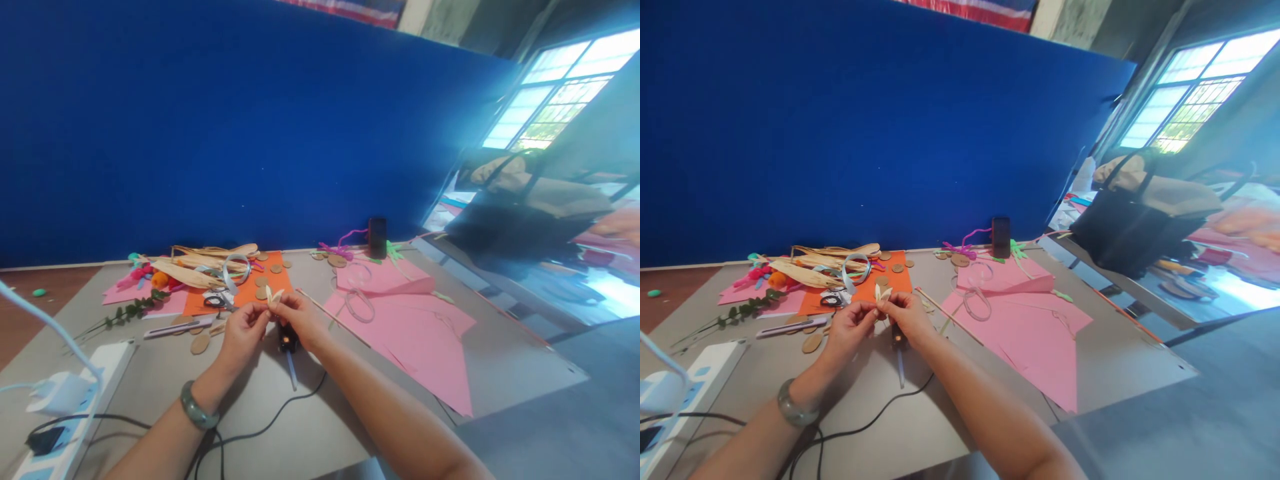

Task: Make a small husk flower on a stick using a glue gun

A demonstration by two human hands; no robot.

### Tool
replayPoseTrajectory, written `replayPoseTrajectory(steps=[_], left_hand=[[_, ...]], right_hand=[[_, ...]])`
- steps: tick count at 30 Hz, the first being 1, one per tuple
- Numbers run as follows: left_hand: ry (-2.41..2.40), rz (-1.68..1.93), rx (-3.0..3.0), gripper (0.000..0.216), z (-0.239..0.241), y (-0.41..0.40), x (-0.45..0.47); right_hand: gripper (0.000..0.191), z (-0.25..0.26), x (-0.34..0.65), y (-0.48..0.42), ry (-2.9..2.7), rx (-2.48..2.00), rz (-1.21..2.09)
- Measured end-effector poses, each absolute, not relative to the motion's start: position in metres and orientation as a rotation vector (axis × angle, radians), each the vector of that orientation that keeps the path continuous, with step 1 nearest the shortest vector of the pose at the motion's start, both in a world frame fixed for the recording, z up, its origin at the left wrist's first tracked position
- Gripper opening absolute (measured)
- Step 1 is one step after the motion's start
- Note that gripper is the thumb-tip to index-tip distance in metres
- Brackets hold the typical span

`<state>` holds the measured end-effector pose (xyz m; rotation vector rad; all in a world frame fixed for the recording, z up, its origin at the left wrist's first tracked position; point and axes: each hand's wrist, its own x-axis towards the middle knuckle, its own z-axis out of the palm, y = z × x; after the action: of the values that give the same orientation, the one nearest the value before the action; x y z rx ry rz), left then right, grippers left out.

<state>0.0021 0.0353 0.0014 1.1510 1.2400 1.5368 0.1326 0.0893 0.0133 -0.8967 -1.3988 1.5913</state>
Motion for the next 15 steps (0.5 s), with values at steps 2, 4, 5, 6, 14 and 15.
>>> replayPoseTrajectory(steps=[2,4,5,6,14,15], left_hand=[[1.231,1.521,1.146,0.026,0.0015,0.0356,0.0011],[1.208,1.502,1.121,0.027,0.0019,0.0360,0.0001],[1.191,1.493,1.102,0.027,0.0021,0.0363,-0.0003],[1.170,1.486,1.082,0.028,0.0023,0.0366,-0.0007],[1.080,1.442,0.953,0.026,0.0012,0.0371,-0.0022],[1.076,1.437,0.934,0.025,0.0007,0.0371,-0.0024]], right_hand=[[0.029,0.0137,0.1332,0.0899,-1.415,-0.881,1.585],[0.028,0.0146,0.1338,0.0902,-1.426,-0.882,1.573],[0.028,0.0151,0.1341,0.0903,-1.429,-0.883,1.568],[0.028,0.0158,0.1343,0.0904,-1.430,-0.882,1.564],[0.030,0.0196,0.1353,0.0912,-1.404,-0.877,1.565],[0.030,0.0198,0.1353,0.0913,-1.398,-0.875,1.571]])
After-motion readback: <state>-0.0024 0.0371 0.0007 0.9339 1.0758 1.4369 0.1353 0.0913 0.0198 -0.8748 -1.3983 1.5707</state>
